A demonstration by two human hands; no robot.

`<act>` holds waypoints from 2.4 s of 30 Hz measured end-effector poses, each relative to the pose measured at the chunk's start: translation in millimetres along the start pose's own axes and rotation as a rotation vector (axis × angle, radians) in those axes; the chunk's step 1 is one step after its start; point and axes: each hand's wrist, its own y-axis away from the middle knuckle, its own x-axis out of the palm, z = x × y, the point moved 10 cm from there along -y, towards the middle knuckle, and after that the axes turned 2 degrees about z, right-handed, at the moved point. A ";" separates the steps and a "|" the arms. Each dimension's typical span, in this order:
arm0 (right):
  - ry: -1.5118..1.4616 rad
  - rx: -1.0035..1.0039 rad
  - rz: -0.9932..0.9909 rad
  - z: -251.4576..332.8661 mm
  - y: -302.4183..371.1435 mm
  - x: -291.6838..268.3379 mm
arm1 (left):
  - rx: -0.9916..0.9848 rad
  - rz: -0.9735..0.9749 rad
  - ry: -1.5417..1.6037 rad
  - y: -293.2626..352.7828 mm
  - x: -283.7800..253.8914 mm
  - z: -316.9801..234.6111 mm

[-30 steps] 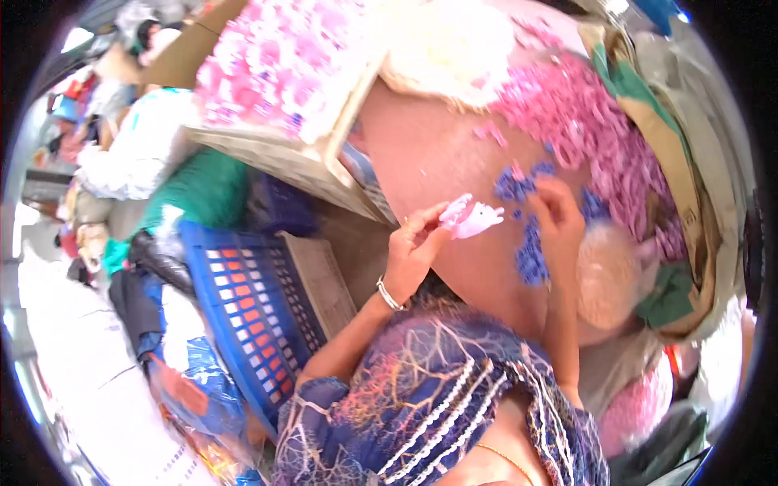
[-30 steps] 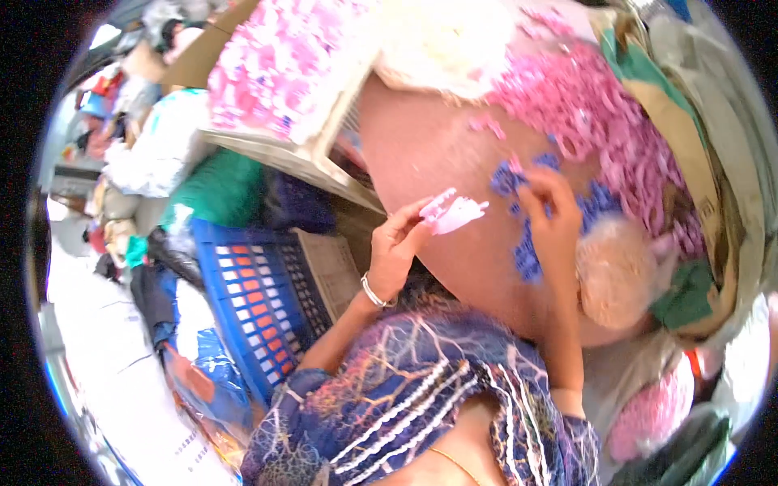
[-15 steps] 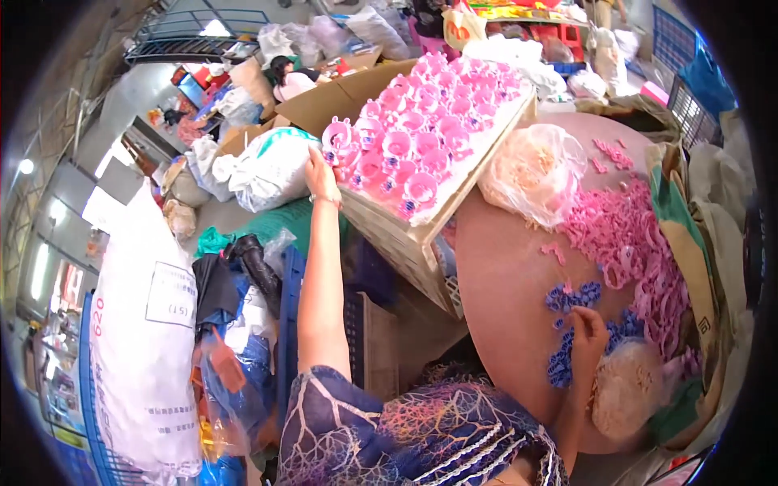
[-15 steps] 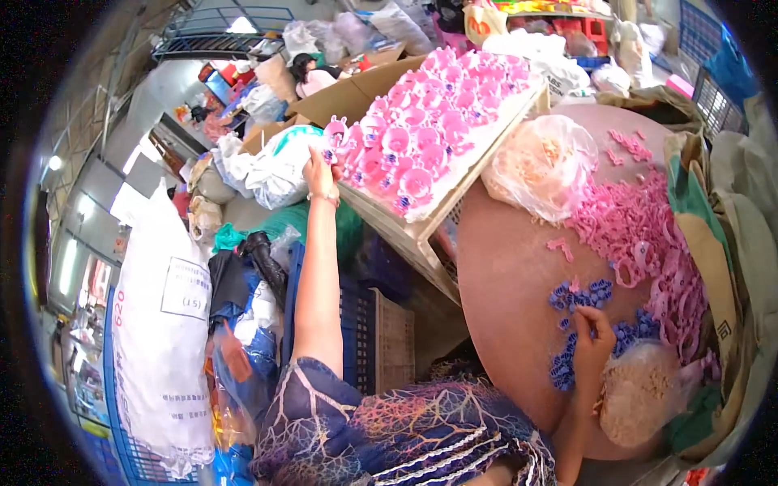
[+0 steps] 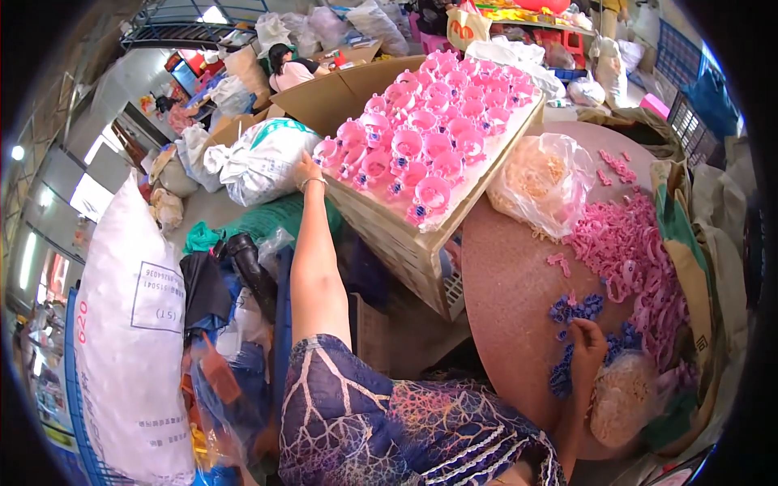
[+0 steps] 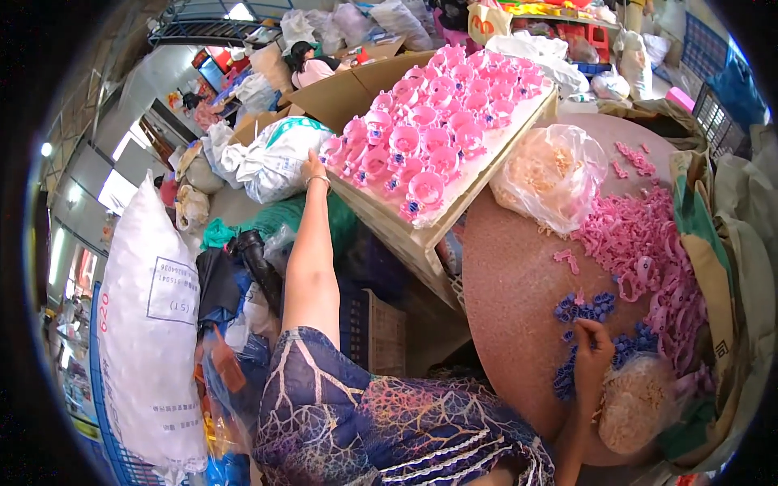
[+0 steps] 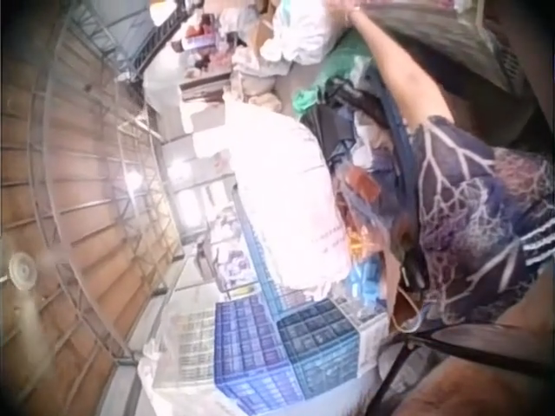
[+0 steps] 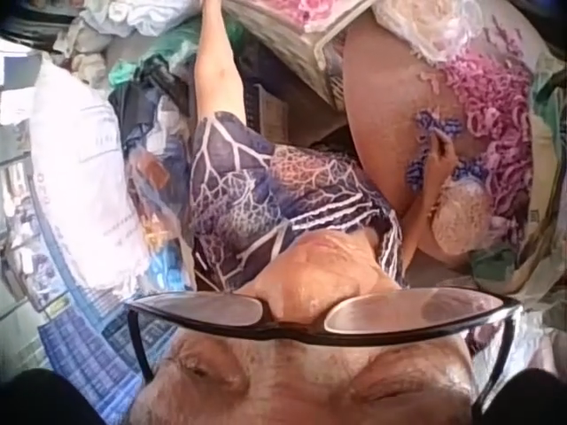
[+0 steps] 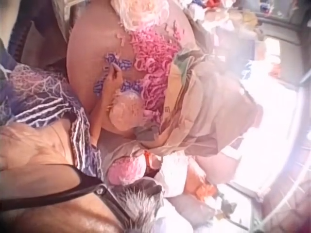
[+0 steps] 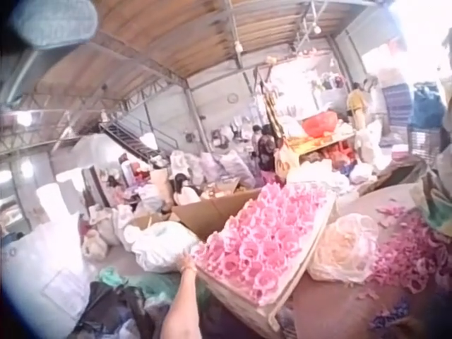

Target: Assembling small plastic toy components by hand in a workshop environment.

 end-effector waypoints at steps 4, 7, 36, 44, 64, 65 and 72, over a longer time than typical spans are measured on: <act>0.011 -0.010 0.007 1.5 2.9 2.0 | 0.017 0.124 0.028 -14.1 20.3 14.1; 0.015 -0.016 0.036 2.1 4.7 4.9 | 0.059 0.050 0.051 -23.3 4.1 27.5; 1.294 0.080 -0.417 -25.0 -41.8 -147.9 | 1.376 0.897 0.808 625.8 -77.3 -115.0; -0.316 -0.149 -0.104 45.1 -1.3 -35.1 | 1.054 0.790 0.715 598.1 -70.7 -117.4; 0.639 -0.113 -0.149 38.2 3.3 -19.8 | 1.193 1.023 0.446 617.1 -55.0 -133.1; 0.417 -0.099 -0.126 38.8 6.0 -20.0 | 1.225 1.008 0.414 620.1 -50.3 -129.3; 0.399 -0.290 0.197 57.4 55.5 34.2 | 1.148 0.968 0.432 616.3 -48.9 -120.1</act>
